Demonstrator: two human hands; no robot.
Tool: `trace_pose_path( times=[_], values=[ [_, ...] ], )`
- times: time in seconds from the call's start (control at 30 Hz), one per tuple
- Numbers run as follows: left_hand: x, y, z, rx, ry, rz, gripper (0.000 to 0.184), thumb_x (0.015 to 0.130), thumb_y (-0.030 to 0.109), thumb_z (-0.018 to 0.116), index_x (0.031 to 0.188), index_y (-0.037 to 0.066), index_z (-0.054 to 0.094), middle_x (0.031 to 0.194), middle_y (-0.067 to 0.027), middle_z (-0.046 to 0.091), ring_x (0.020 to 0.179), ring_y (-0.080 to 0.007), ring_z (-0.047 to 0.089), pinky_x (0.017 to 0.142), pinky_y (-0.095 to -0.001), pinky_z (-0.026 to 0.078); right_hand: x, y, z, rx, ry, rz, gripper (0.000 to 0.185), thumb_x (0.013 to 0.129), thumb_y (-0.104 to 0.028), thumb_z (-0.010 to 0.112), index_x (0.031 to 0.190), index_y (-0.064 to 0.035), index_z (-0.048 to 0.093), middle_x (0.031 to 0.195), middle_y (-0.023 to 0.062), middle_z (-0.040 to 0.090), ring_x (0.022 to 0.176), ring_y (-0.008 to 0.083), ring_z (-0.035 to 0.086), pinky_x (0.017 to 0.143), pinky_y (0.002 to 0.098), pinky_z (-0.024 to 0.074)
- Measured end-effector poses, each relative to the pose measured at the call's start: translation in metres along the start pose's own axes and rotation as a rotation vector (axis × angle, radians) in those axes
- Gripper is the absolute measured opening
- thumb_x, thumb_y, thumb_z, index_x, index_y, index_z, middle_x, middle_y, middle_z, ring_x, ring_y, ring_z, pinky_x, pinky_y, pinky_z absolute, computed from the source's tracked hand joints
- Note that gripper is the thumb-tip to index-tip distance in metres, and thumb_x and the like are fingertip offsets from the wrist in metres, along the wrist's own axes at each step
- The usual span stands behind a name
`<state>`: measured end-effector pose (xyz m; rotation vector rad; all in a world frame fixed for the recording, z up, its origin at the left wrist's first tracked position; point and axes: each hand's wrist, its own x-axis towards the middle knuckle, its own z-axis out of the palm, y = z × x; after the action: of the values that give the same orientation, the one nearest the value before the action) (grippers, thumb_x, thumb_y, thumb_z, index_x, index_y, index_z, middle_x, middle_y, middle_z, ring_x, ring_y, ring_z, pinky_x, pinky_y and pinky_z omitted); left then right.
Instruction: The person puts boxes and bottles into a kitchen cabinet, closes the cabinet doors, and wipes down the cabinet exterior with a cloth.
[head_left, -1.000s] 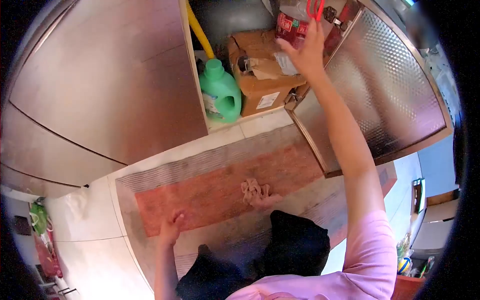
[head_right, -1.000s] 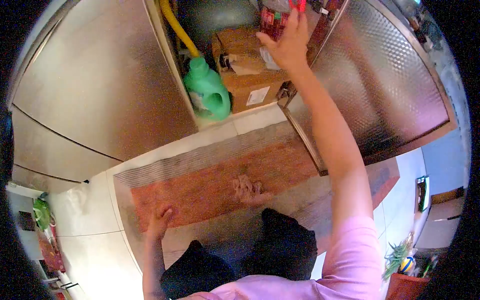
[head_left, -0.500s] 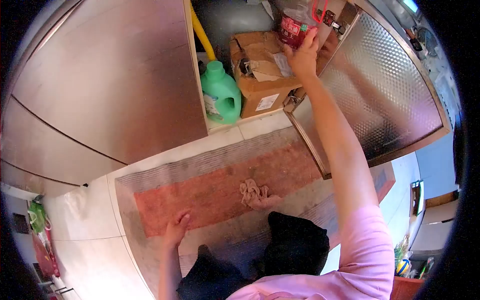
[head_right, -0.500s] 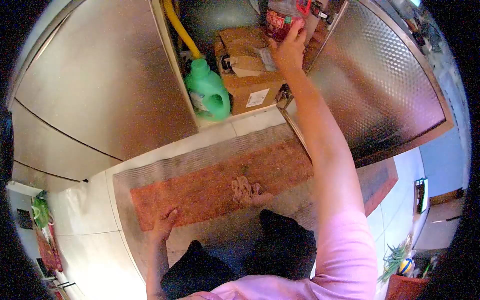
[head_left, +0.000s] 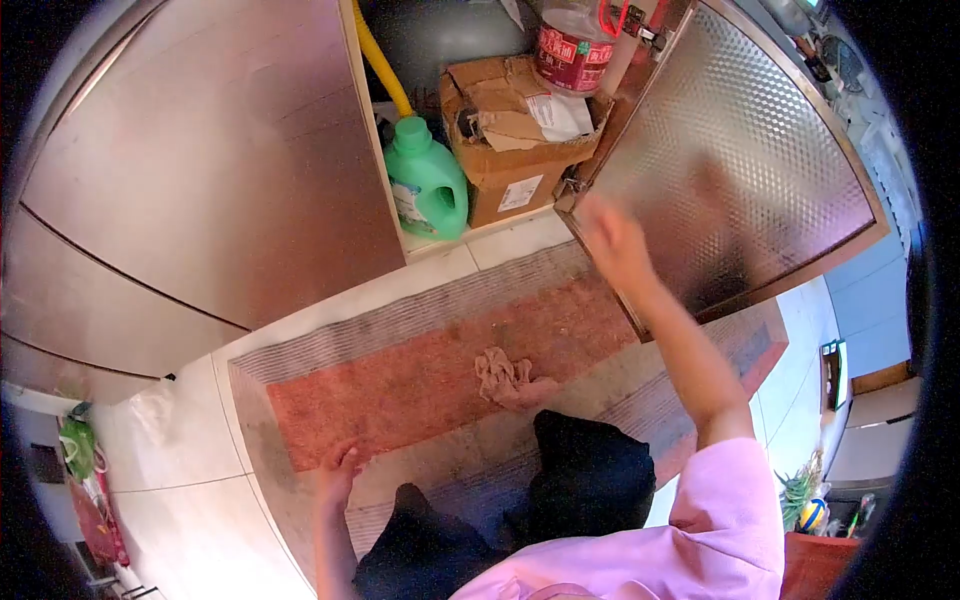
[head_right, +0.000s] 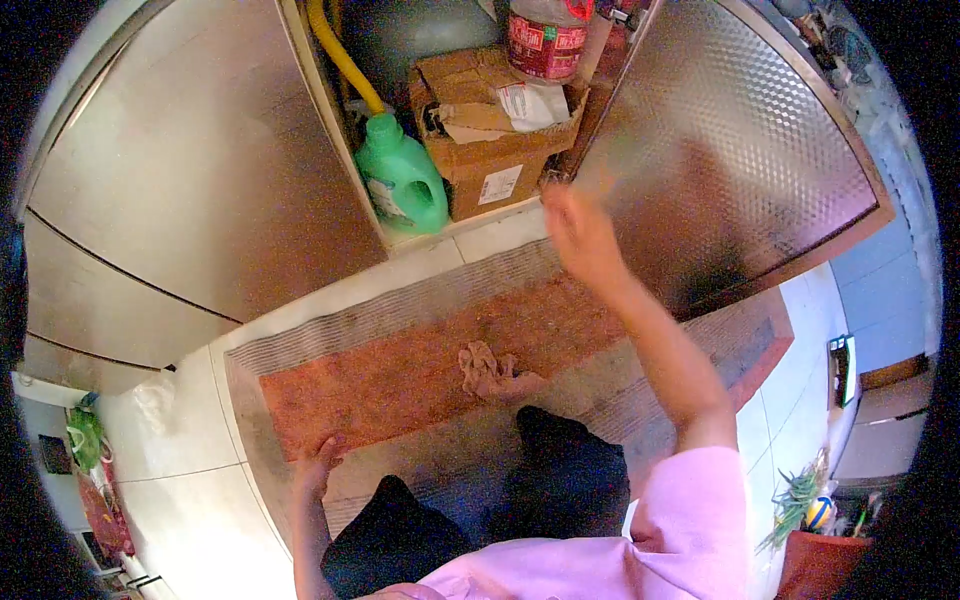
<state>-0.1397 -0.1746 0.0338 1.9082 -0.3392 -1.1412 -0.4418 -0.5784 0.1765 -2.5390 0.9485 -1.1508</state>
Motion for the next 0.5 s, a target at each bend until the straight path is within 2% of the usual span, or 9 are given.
trace_pose_path(
  times=[0.07,0.1,0.13,0.2,0.27,0.33,0.37,0.43,0.5],
  values=[
    [0.0,-0.009,-0.003,-0.06,-0.028,-0.058,0.024,0.088,0.019,0.051,0.108,0.006,0.056,0.095,-0.0049,0.061,0.084,-0.0134,0.058,0.066,-0.0248,0.045,-0.086,0.003,-0.009,0.197,-0.547,0.476,0.029,0.085,-0.024,0.053,0.108,-0.006,0.053,0.102,0.0134,0.058,0.095,0.0284,0.057,0.082,0.0353,0.0445],
    [0.0,-0.01,-0.004,-0.057,-0.028,-0.064,0.024,0.088,0.019,0.051,0.108,0.006,0.056,0.095,-0.0049,0.061,0.084,-0.0134,0.058,0.066,-0.0248,0.045,-0.136,0.029,-0.011,0.169,-0.747,0.525,0.04,0.083,-0.028,0.058,0.113,-0.0033,0.051,0.107,0.0094,0.059,0.1,0.0198,0.056,0.086,0.0345,0.0435],
    [-0.001,-0.01,-0.006,-0.071,-0.033,-0.078,0.024,0.088,0.019,0.051,0.108,0.006,0.056,0.094,-0.0051,0.061,0.083,-0.0138,0.059,0.067,-0.0253,0.045,-0.189,0.061,-0.02,0.132,-0.872,0.535,0.04,0.081,-0.03,0.06,0.113,-0.0062,0.053,0.105,0.007,0.059,0.097,0.0198,0.057,0.082,0.0355,0.0454],
    [-0.003,-0.003,-0.008,-0.077,-0.036,-0.097,0.024,0.088,0.019,0.052,0.107,0.006,0.056,0.093,-0.0054,0.061,0.083,-0.0143,0.059,0.067,-0.0257,0.045,-0.227,0.056,-0.067,0.48,-0.54,1.371,0.04,0.082,-0.025,0.059,0.117,-0.009,0.05,0.103,0.0059,0.058,0.094,0.0194,0.056,0.078,0.0345,0.046],
    [-0.01,0.014,-0.008,0.009,0.015,-0.065,0.024,0.087,0.019,0.052,0.106,0.004,0.057,0.092,-0.0063,0.061,0.082,-0.0152,0.059,0.067,-0.0264,0.046,-0.274,0.122,-0.104,0.718,-0.112,1.52,0.042,0.082,-0.02,0.057,0.121,-0.0108,0.044,0.102,0.0048,0.056,0.094,0.0173,0.053,0.073,0.0321,0.0457],
    [-0.001,0.006,-0.014,0.016,0.027,-0.069,0.025,0.088,0.02,0.052,0.106,0.004,0.057,0.092,-0.0067,0.061,0.082,-0.0159,0.059,0.068,-0.0269,0.047,-0.213,0.083,-0.13,0.471,0.232,1.316,0.041,0.082,-0.016,0.054,0.121,-0.009,0.043,0.105,0.0046,0.054,0.095,0.0152,0.051,0.073,0.0306,0.0444],
    [0.003,0.001,-0.014,0.009,0.046,-0.067,0.025,0.088,0.02,0.052,0.105,0.003,0.057,0.092,-0.0071,0.061,0.083,-0.0165,0.059,0.068,-0.0274,0.047,-0.198,0.079,-0.131,0.466,0.232,1.318,0.041,0.082,-0.016,0.054,0.121,-0.009,0.043,0.105,0.0046,0.054,0.095,0.0152,0.051,0.073,0.0306,0.0444],
    [0.004,0.002,-0.009,0.004,0.044,-0.041,0.026,0.088,0.021,0.052,0.106,0.002,0.057,0.094,-0.0075,0.061,0.083,-0.0169,0.059,0.069,-0.0276,0.048,-0.178,0.075,-0.131,0.437,0.296,0.895,0.038,0.083,-0.015,0.055,0.118,-0.0067,0.045,0.106,0.005,0.053,0.095,0.016,0.05,0.075,0.0308,0.043],
    [0.007,-0.001,-0.004,-0.012,0.054,-0.013,0.028,0.088,0.021,0.052,0.106,0.002,0.057,0.095,-0.0079,0.061,0.084,-0.0174,0.059,0.069,-0.0277,0.048,-0.187,0.06,-0.136,0.395,0.181,0.899,0.042,0.081,-0.015,0.058,0.119,-0.0048,0.045,0.109,0.0059,0.053,0.096,0.0172,0.05,0.08,0.0301,0.0414]
  ],
)
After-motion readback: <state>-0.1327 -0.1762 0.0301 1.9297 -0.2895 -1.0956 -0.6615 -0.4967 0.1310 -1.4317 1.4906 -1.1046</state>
